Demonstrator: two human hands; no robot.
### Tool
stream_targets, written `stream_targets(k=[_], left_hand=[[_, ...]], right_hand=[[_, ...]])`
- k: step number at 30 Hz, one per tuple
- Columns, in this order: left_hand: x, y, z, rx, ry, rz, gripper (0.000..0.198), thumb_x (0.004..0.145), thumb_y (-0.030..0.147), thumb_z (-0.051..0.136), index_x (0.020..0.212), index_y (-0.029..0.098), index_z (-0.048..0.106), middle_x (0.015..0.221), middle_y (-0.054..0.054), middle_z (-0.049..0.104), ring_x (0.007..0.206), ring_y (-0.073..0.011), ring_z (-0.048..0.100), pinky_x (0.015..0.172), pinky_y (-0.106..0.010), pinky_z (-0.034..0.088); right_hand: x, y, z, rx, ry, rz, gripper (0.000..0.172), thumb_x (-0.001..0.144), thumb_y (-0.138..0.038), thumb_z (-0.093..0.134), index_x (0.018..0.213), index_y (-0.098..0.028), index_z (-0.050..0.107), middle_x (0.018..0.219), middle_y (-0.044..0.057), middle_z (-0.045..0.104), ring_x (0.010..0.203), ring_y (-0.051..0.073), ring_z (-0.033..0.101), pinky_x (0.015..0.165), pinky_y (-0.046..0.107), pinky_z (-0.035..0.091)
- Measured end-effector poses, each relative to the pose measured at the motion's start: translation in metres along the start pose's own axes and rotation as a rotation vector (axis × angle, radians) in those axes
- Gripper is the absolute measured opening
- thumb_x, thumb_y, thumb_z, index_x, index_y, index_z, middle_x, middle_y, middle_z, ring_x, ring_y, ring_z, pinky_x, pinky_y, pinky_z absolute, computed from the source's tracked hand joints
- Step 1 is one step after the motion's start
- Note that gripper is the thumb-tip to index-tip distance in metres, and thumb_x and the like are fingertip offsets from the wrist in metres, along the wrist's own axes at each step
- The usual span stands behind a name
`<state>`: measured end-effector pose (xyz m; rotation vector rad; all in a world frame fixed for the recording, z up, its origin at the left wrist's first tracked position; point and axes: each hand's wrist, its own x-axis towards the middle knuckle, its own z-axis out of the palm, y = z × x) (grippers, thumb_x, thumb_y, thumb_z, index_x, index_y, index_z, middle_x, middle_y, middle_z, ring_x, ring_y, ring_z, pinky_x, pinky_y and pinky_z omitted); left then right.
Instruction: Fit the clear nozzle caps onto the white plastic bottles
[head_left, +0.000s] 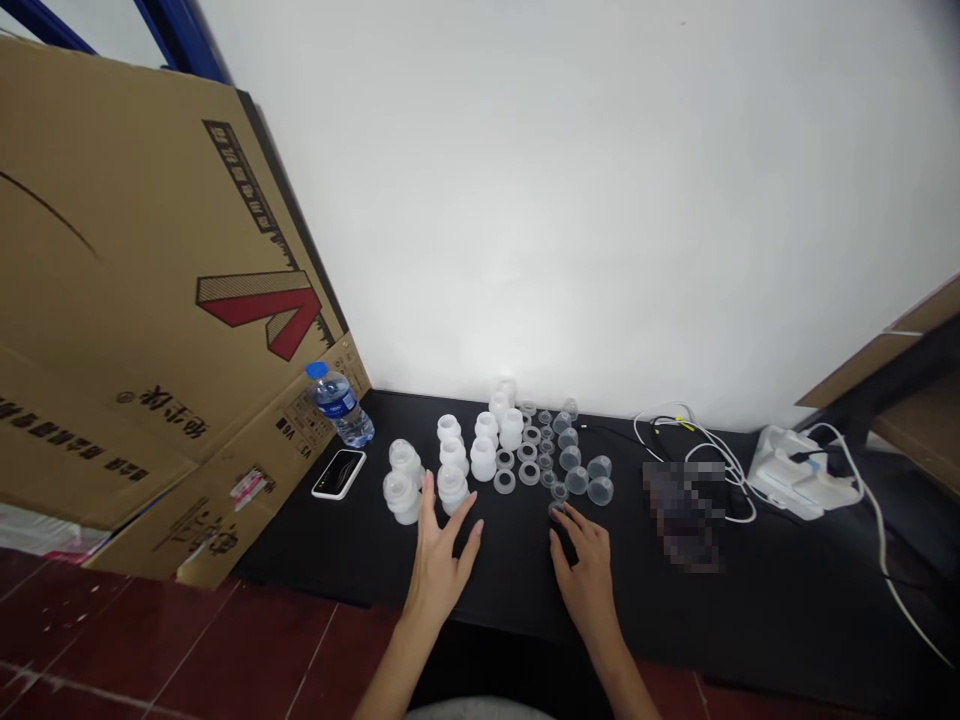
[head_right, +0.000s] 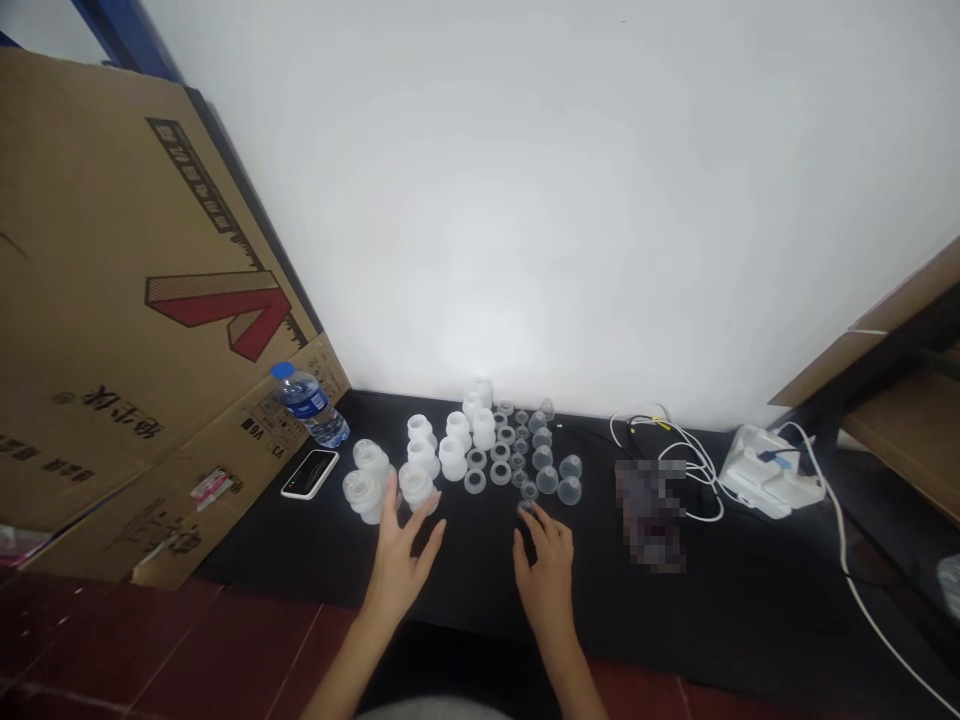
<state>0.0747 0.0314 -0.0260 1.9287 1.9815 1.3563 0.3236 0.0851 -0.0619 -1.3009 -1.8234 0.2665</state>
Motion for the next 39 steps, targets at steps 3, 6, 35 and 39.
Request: stream_targets(k=[3,6,35,39], left_hand=[[0.004,-0.003,0.002,0.032,0.011,0.001,0.047,0.102,0.025,0.068,0.148,0.035,0.065,0.184,0.000,-0.004,0.165,-0.0455,0.022,0.127,-0.065,0.039],[0.005,-0.007,0.006,0.049,0.049,0.000,0.049,0.102,0.025,0.069,0.150,0.034,0.064,0.184,-0.001,-0.003,0.165,-0.0450,0.020,0.129,-0.065,0.036],[0.013,0.021,0.040,0.080,-0.268,0.110,0.045,0.109,0.029,0.053,0.154,0.027,0.055,0.157,-0.013,0.055,0.138,-0.0321,0.057,0.112,-0.053,0.051],[0.018,0.028,0.038,0.104,-0.297,0.144,0.061,0.109,0.029,0.052,0.168,0.030,0.035,0.165,-0.014,0.049,0.140,-0.0347,0.055,0.109,-0.055,0.051]], right_hand=[[0.000,-0.004,-0.003,0.009,-0.050,-0.036,0.029,0.106,-0.033,0.061,0.131,-0.027,0.076,0.136,0.013,0.073,0.118,0.034,0.065,0.103,0.056,0.055],[0.001,-0.009,-0.005,-0.017,-0.102,-0.070,0.028,0.104,-0.030,0.062,0.129,-0.030,0.076,0.142,0.011,0.070,0.118,0.034,0.066,0.103,0.056,0.056],[0.004,-0.020,-0.012,0.342,-0.061,0.191,0.019,0.110,-0.038,0.050,0.112,-0.025,0.065,0.101,0.010,0.076,0.093,0.028,0.076,0.085,0.040,0.062],[0.008,-0.023,-0.009,0.486,-0.075,0.306,0.027,0.106,-0.047,0.058,0.118,-0.023,0.065,0.100,0.011,0.081,0.095,0.029,0.079,0.087,0.040,0.062]])
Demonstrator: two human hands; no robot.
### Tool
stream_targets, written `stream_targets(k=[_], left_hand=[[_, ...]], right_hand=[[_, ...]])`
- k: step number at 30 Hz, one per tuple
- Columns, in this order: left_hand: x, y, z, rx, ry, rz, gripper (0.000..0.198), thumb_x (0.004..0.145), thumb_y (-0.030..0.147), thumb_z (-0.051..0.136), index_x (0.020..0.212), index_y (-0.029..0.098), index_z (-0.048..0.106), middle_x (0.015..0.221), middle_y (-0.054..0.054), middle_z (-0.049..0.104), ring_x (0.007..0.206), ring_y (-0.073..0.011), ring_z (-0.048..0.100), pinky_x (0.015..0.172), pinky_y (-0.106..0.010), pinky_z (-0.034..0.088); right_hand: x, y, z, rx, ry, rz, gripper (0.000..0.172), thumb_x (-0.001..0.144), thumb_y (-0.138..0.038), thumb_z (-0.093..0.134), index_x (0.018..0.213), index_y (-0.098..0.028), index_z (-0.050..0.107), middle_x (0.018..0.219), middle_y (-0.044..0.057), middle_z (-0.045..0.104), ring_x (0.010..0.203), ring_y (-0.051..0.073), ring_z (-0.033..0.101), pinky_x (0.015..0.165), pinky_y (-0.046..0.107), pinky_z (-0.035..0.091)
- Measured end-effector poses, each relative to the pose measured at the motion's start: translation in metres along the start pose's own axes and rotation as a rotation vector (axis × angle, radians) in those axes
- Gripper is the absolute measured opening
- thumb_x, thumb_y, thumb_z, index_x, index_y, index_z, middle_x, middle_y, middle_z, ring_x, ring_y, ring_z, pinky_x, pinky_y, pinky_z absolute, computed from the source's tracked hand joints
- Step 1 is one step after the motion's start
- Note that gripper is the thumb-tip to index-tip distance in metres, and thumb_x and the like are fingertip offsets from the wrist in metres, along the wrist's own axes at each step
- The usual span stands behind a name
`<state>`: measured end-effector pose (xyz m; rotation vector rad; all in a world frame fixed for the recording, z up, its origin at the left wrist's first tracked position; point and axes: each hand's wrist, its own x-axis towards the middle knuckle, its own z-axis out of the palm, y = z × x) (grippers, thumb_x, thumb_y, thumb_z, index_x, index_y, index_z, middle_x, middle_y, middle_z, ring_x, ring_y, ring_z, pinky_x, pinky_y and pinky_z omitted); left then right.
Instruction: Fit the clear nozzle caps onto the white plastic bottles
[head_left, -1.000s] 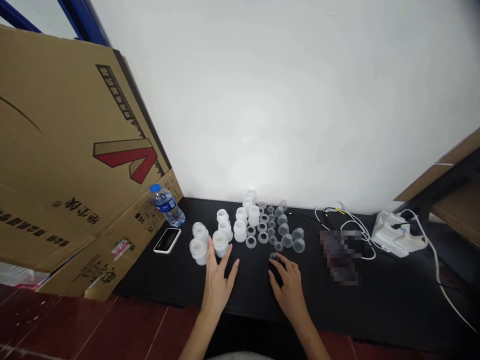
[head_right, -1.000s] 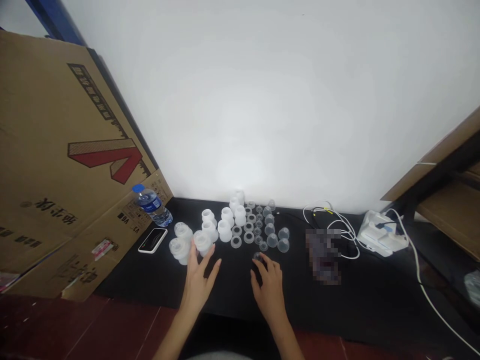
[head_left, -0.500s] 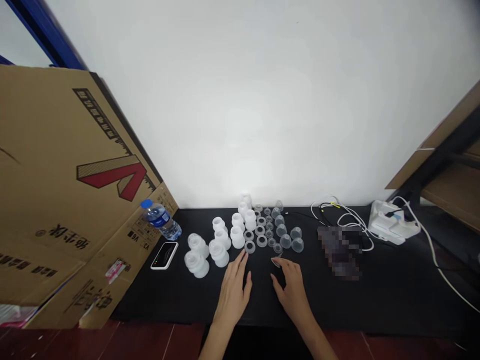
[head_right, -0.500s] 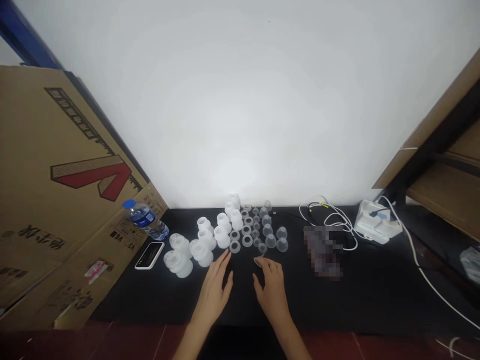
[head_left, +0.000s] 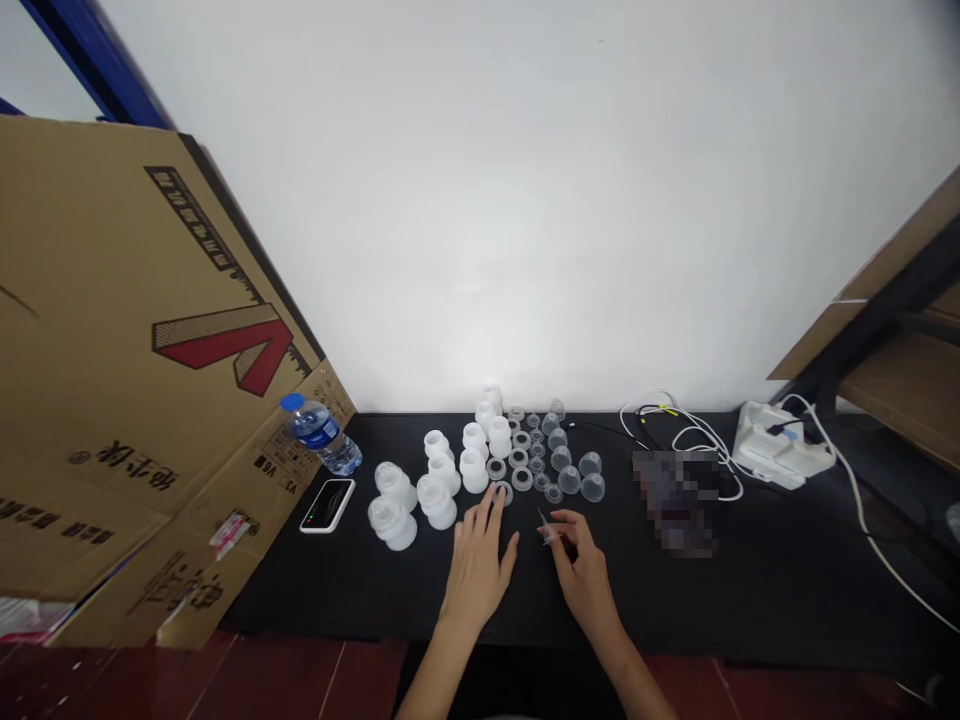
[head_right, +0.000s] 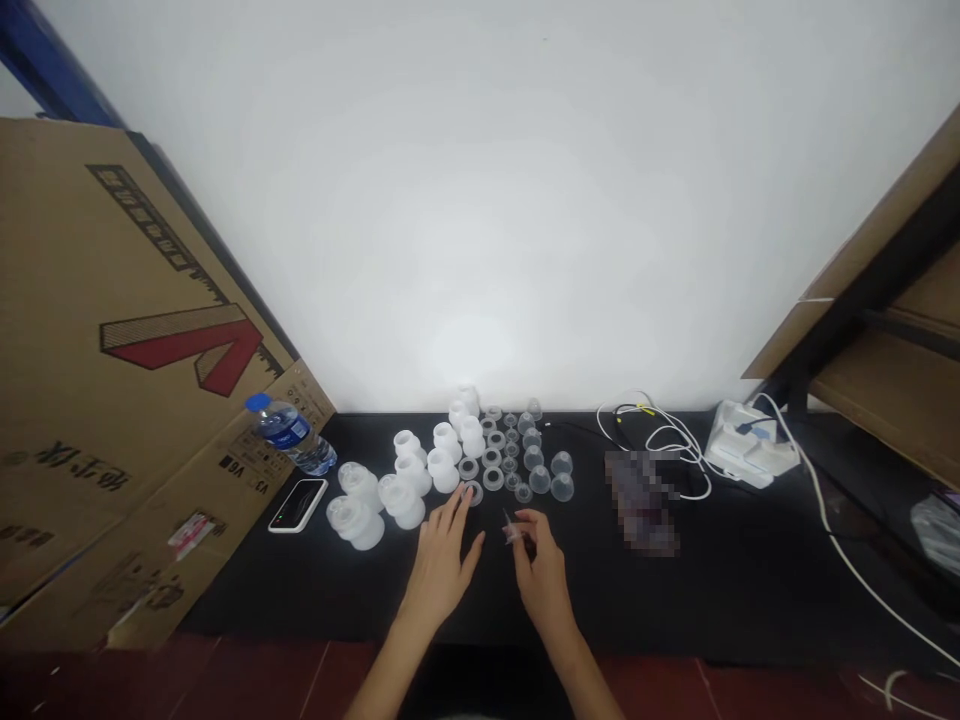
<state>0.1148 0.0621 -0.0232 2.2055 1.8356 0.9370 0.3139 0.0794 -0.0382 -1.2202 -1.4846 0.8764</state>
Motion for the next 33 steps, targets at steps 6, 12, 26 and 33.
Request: stream_targets(k=[6,12,26,33], left_hand=[[-0.003,-0.003,0.003,-0.101,0.023,-0.030,0.028,0.107,0.024,0.053,0.130,0.028,0.068,0.145,-0.010,0.064,0.130,-0.0308,0.062,0.106,-0.052,0.053],[-0.002,-0.015,0.001,-0.512,0.078,-0.196,0.024,0.108,0.042,0.055,0.108,0.023,0.069,0.118,-0.010,0.075,0.106,-0.0252,0.073,0.091,-0.038,0.059],[-0.003,-0.003,-0.017,-0.812,-0.123,-0.205,0.030,0.106,0.048,0.059,0.121,0.025,0.070,0.117,-0.009,0.081,0.107,-0.0240,0.077,0.098,-0.037,0.061],[-0.003,0.001,-0.021,-0.833,-0.179,-0.172,0.031,0.090,0.038,0.082,0.118,0.025,0.074,0.111,-0.006,0.080,0.099,-0.0229,0.077,0.093,-0.036,0.062]], right_hand=[[0.006,-0.006,0.022,0.049,0.073,0.022,0.034,0.104,-0.055,0.061,0.105,-0.022,0.073,0.097,0.009,0.079,0.086,0.026,0.075,0.079,0.035,0.059],[0.002,-0.002,0.029,0.093,0.053,0.040,0.034,0.102,-0.055,0.066,0.097,-0.022,0.070,0.082,0.004,0.073,0.073,0.022,0.068,0.068,0.030,0.054],[0.001,-0.010,0.029,-0.034,-0.060,-0.034,0.028,0.095,-0.050,0.073,0.088,-0.024,0.065,0.075,0.001,0.068,0.064,0.020,0.063,0.060,0.029,0.053],[0.002,-0.009,0.028,-0.001,-0.033,0.002,0.029,0.092,-0.043,0.074,0.112,-0.022,0.068,0.088,0.004,0.074,0.068,0.021,0.068,0.061,0.030,0.056]])
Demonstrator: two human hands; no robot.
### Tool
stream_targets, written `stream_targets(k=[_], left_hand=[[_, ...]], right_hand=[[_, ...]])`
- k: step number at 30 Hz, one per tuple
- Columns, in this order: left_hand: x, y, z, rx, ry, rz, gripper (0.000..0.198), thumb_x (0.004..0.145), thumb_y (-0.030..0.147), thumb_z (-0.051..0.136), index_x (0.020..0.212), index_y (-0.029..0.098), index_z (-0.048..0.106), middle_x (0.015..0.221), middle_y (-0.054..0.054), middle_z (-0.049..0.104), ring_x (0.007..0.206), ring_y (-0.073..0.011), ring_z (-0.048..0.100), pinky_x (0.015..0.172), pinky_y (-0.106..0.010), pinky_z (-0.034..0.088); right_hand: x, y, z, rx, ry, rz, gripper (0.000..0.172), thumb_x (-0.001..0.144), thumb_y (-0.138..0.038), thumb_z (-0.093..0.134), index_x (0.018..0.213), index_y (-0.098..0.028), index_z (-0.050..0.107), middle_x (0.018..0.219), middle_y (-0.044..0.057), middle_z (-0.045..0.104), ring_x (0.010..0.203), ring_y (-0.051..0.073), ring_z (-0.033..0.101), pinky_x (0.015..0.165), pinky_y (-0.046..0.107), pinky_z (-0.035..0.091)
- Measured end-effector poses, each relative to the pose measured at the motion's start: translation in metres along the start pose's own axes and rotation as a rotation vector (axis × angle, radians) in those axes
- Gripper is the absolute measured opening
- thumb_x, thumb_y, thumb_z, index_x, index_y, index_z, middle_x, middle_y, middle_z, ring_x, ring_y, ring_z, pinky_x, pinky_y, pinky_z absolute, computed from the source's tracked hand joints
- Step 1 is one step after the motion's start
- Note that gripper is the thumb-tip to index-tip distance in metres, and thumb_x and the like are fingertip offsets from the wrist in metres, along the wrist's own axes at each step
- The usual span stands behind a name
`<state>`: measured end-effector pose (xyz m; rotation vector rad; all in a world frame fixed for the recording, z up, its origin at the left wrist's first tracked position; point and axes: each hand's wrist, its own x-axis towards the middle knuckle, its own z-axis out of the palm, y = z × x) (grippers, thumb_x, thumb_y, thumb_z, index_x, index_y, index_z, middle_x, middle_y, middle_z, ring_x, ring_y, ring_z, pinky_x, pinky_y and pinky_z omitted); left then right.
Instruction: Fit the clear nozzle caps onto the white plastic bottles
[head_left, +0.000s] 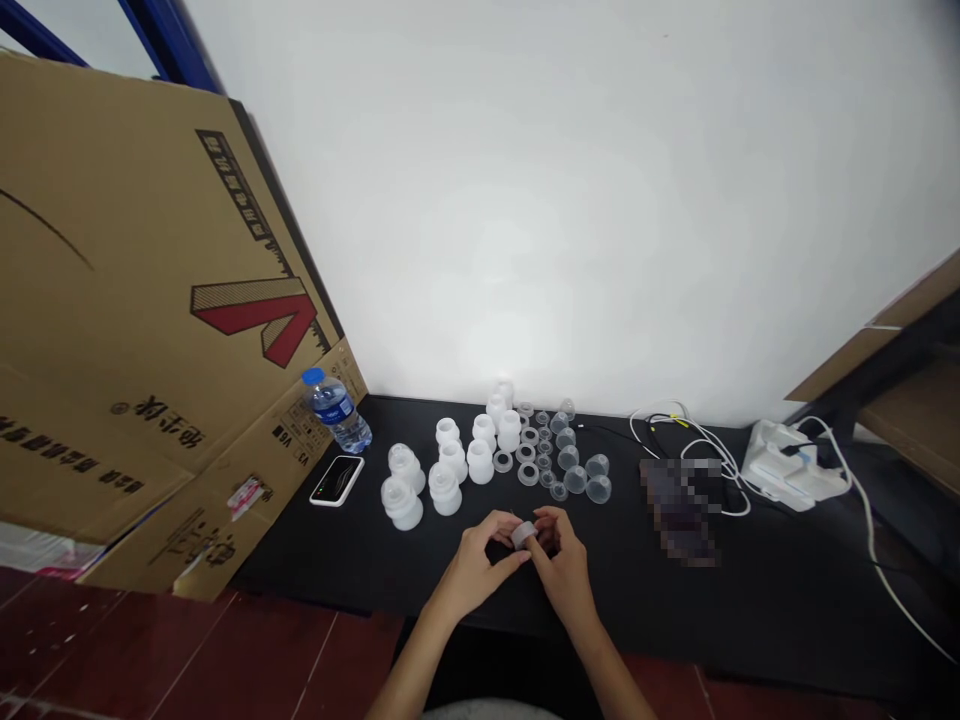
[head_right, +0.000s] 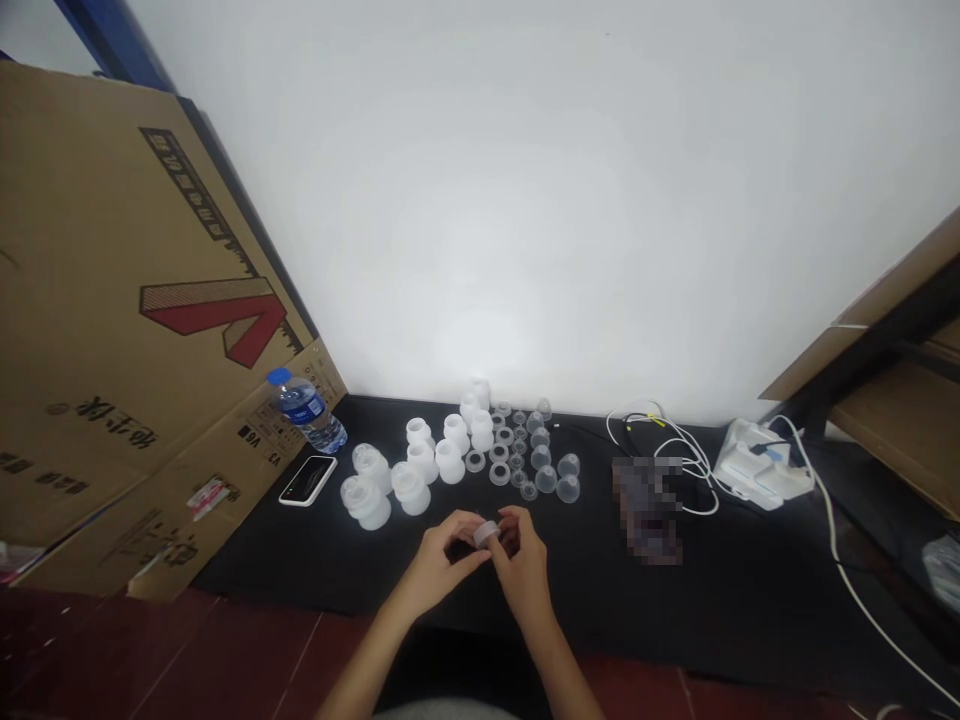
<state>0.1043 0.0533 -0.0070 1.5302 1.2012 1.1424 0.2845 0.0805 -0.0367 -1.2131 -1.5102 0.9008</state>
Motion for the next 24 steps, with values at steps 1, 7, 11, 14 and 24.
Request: stream_targets(k=[1,7,11,14,24], left_hand=[[0.000,0.000,0.000,-0.012,-0.001,-0.004,0.029,0.092,0.039,0.080,0.117,0.025,0.074,0.110,-0.006,0.080,0.099,-0.0230,0.077,0.093,-0.036,0.062],[0.003,-0.005,-0.001,-0.081,0.042,-0.031,0.026,0.100,0.044,0.069,0.113,0.022,0.074,0.106,-0.008,0.082,0.098,-0.0243,0.078,0.092,-0.037,0.063],[0.003,-0.014,-0.001,-0.047,0.076,-0.008,0.022,0.102,0.038,0.062,0.117,0.023,0.071,0.109,-0.008,0.081,0.101,-0.0238,0.078,0.091,-0.036,0.062],[0.003,-0.018,-0.001,0.047,0.117,0.005,0.016,0.100,0.028,0.060,0.111,0.024,0.069,0.101,-0.005,0.077,0.093,-0.0211,0.075,0.085,-0.032,0.059],[0.001,-0.019,0.001,0.170,0.170,0.009,0.006,0.104,0.027,0.052,0.104,0.025,0.059,0.092,0.000,0.068,0.084,-0.0193,0.068,0.080,-0.030,0.052]], right_hand=[[0.000,0.000,-0.001,-0.003,-0.027,-0.007,0.028,0.094,-0.044,0.072,0.111,-0.022,0.070,0.087,0.004,0.075,0.069,0.021,0.069,0.062,0.030,0.057],[0.001,-0.007,-0.005,-0.010,-0.118,-0.093,0.030,0.101,-0.050,0.069,0.104,-0.022,0.080,0.088,0.005,0.080,0.074,0.022,0.072,0.067,0.030,0.058],[0.000,-0.012,-0.005,-0.020,-0.172,-0.116,0.029,0.103,-0.048,0.068,0.111,-0.023,0.081,0.089,0.005,0.079,0.072,0.021,0.070,0.066,0.030,0.057],[-0.001,-0.014,-0.004,-0.016,-0.218,-0.138,0.025,0.104,-0.044,0.067,0.113,-0.025,0.081,0.088,0.004,0.078,0.070,0.019,0.068,0.067,0.029,0.057],[-0.002,-0.012,-0.004,-0.044,-0.290,-0.165,0.018,0.100,-0.033,0.068,0.112,-0.025,0.079,0.092,0.003,0.079,0.073,0.019,0.070,0.070,0.030,0.057]])
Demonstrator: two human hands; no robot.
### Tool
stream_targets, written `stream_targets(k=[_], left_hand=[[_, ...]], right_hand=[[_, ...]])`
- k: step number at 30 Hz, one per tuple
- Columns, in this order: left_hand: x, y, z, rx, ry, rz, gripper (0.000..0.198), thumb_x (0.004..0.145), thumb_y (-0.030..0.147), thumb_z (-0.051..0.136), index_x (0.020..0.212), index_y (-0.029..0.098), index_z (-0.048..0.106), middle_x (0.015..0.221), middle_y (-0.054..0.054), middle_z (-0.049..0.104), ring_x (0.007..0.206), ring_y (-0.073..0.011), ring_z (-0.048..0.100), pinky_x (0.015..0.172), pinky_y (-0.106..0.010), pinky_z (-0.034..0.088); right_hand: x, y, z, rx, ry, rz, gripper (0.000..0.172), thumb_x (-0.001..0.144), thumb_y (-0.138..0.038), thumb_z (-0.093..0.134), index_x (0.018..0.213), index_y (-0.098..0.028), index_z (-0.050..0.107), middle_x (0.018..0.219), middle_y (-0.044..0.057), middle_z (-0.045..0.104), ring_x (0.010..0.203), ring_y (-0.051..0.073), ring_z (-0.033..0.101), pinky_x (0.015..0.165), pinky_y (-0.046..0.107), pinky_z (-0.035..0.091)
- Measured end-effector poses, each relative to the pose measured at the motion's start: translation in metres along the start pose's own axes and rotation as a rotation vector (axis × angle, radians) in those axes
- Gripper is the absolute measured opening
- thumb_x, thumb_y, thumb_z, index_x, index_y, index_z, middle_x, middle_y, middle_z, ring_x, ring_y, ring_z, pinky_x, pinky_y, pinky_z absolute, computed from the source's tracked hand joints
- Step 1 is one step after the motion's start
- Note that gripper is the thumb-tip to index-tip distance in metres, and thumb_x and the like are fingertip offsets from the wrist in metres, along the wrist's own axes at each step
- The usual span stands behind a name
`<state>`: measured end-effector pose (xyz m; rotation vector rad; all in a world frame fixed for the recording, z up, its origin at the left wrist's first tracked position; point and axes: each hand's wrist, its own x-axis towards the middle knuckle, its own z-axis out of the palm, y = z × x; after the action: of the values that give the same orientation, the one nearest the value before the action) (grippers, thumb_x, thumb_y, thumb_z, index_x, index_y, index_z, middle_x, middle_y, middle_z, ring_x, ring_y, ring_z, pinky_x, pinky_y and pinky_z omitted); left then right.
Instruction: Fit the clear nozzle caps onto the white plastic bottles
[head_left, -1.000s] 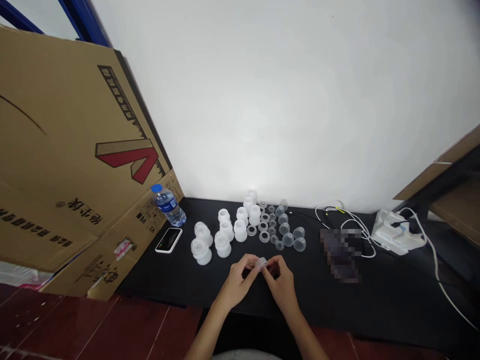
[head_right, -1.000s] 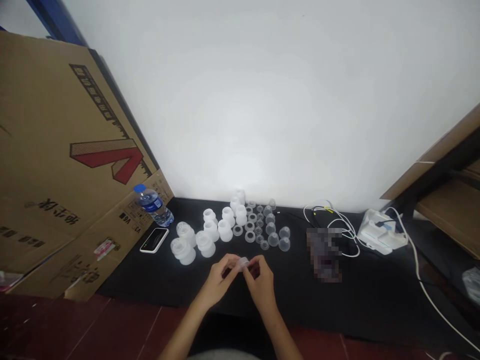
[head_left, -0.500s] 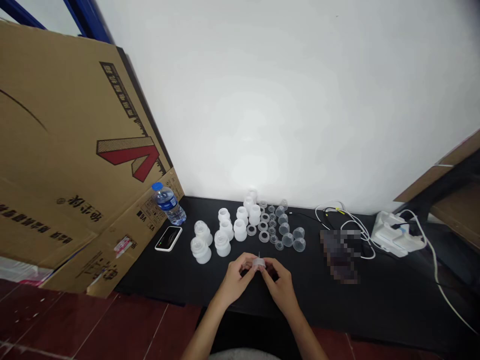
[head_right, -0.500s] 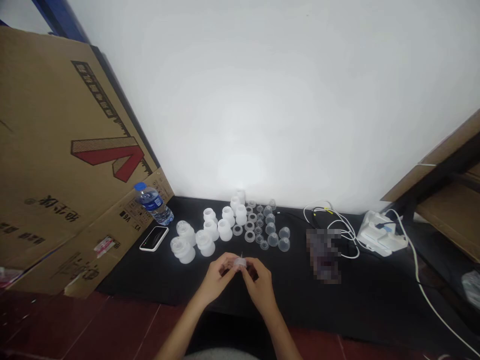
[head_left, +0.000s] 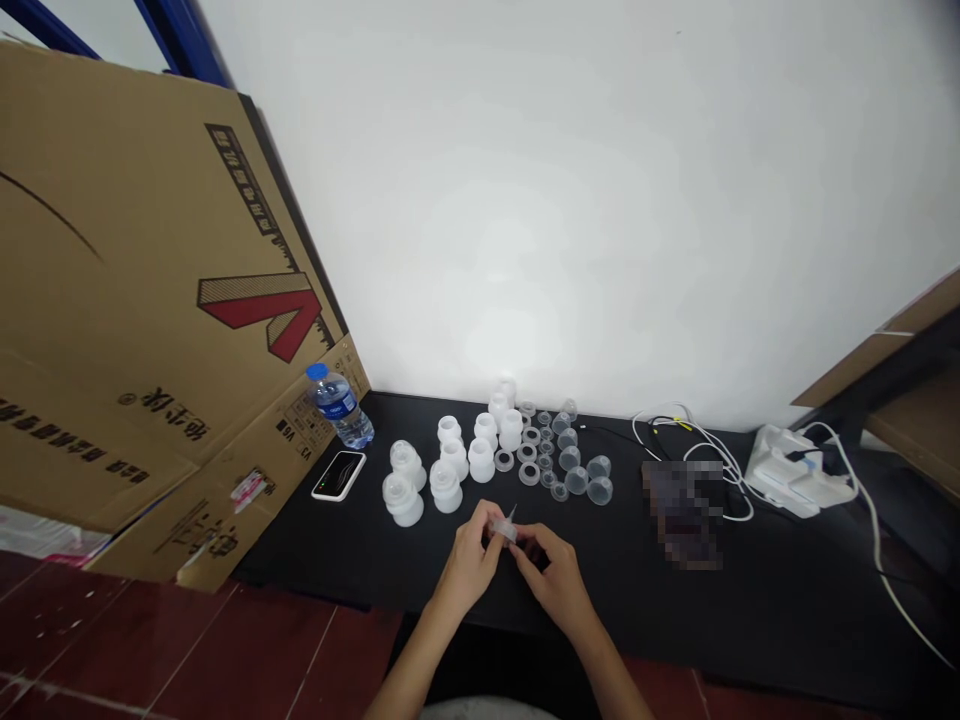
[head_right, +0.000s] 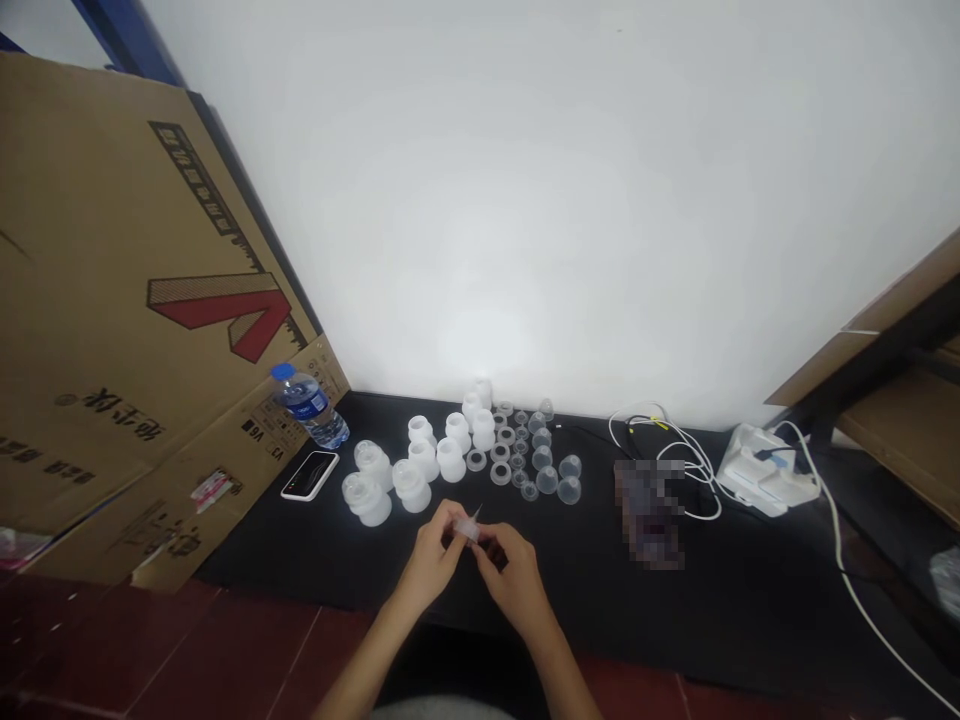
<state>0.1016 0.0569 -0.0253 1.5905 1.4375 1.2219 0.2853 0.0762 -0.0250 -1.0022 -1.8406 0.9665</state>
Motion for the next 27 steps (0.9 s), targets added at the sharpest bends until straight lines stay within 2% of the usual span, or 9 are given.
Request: stream_targets(k=[5,13,20,27], left_hand=[[-0.002,-0.001,0.000,0.050,0.023,-0.032,0.005,0.101,0.023,0.053,0.103,0.026,0.057,0.091,0.000,0.068,0.084,-0.0203,0.069,0.080,-0.031,0.051],[-0.007,-0.004,0.002,0.078,0.056,-0.032,0.004,0.102,0.026,0.052,0.101,0.025,0.056,0.087,0.001,0.066,0.080,-0.0188,0.069,0.076,-0.029,0.049],[-0.007,-0.002,0.001,0.098,0.063,-0.039,0.005,0.103,0.028,0.052,0.100,0.026,0.056,0.088,0.001,0.068,0.081,-0.0195,0.069,0.077,-0.030,0.049],[-0.005,0.000,0.004,0.105,0.070,-0.026,0.013,0.104,0.033,0.055,0.094,0.026,0.052,0.082,0.002,0.064,0.074,-0.0179,0.066,0.073,-0.028,0.048]], right_hand=[[-0.002,0.005,0.001,0.008,-0.028,-0.021,0.014,0.100,-0.028,0.069,0.111,-0.026,0.077,0.094,0.002,0.078,0.075,0.019,0.071,0.072,0.029,0.058],[-0.007,0.011,0.005,-0.057,-0.039,-0.154,0.015,0.102,-0.025,0.070,0.116,-0.027,0.073,0.096,0.004,0.074,0.078,0.020,0.070,0.073,0.030,0.057],[-0.008,0.006,0.006,-0.145,-0.031,-0.197,0.012,0.104,-0.021,0.066,0.113,-0.027,0.071,0.095,0.004,0.071,0.084,0.022,0.068,0.076,0.033,0.056],[-0.007,0.003,0.008,-0.262,-0.023,-0.252,0.011,0.104,-0.016,0.060,0.101,-0.025,0.065,0.090,0.004,0.065,0.083,0.023,0.062,0.074,0.035,0.052]])
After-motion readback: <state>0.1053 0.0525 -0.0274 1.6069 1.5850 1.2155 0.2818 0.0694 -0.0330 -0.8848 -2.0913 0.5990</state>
